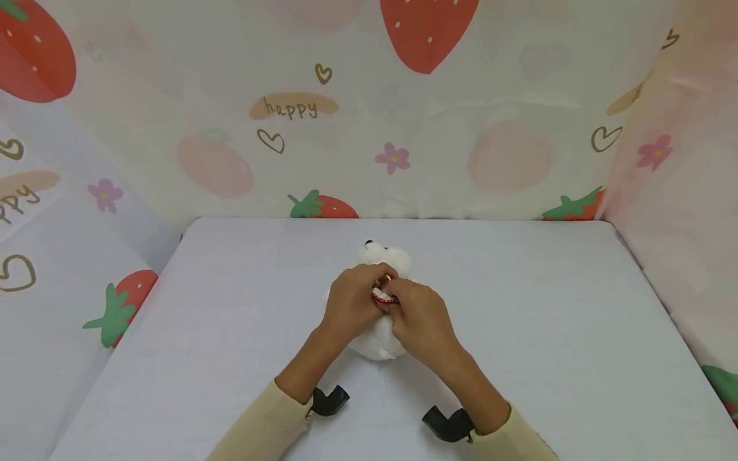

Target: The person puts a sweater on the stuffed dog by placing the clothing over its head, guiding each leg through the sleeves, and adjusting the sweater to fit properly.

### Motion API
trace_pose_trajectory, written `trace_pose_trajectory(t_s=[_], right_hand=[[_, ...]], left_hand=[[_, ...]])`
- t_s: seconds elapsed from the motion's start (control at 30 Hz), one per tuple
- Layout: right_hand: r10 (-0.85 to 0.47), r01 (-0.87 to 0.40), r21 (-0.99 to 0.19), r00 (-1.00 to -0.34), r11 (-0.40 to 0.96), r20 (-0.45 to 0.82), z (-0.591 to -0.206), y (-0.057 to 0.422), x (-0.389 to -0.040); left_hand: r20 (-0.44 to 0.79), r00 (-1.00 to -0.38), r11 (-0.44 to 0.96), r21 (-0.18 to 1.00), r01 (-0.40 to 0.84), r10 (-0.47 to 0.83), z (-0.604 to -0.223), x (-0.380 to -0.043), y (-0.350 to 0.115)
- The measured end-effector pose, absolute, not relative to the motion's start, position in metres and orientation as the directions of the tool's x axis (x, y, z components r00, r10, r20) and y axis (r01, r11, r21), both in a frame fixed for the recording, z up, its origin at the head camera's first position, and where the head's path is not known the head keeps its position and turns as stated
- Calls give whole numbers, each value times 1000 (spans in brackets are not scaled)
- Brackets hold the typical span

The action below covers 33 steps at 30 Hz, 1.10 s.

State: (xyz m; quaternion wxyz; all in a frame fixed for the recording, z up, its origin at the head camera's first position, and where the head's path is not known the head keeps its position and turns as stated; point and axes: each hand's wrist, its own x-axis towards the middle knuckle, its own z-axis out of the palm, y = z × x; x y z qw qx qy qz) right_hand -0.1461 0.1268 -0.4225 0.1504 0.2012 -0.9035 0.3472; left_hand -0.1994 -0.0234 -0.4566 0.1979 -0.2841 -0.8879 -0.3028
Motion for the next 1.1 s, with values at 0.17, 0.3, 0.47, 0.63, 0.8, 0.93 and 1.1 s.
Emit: trace_pose_trajectory(t_s=[0.17,0.3,0.47,0.63,0.8,0.93,1.1], right_hand=[[-285,-468,-601,-881,647,379,-420,132,-148],[-275,-400,-702,-916,589,292,-411,150,-155],[-141,-306,-736,-950,604,279,-406,178,-166],[-156,-229,-720,-973,655,168,-415,188,-176],[-205,-181,-735,-977,653,58,-421,185,-178],[-191,-127,-758,-982,640,3,-419,183,-175],[-161,-126,-794,-986,595,36,-422,180,-173]], left_hand=[[479,-764,624,453,636,432,-453,-201,-27],[359,-779,580,524,624,514,-441,-203,-42],[249,-774,511,628,587,583,-425,-205,-64],[170,-768,501,667,551,618,-421,-206,-74],[121,-772,507,689,517,623,-420,-204,-74],[127,-764,502,683,530,633,-419,-203,-71],[141,-751,521,638,567,645,-420,-203,-67]])
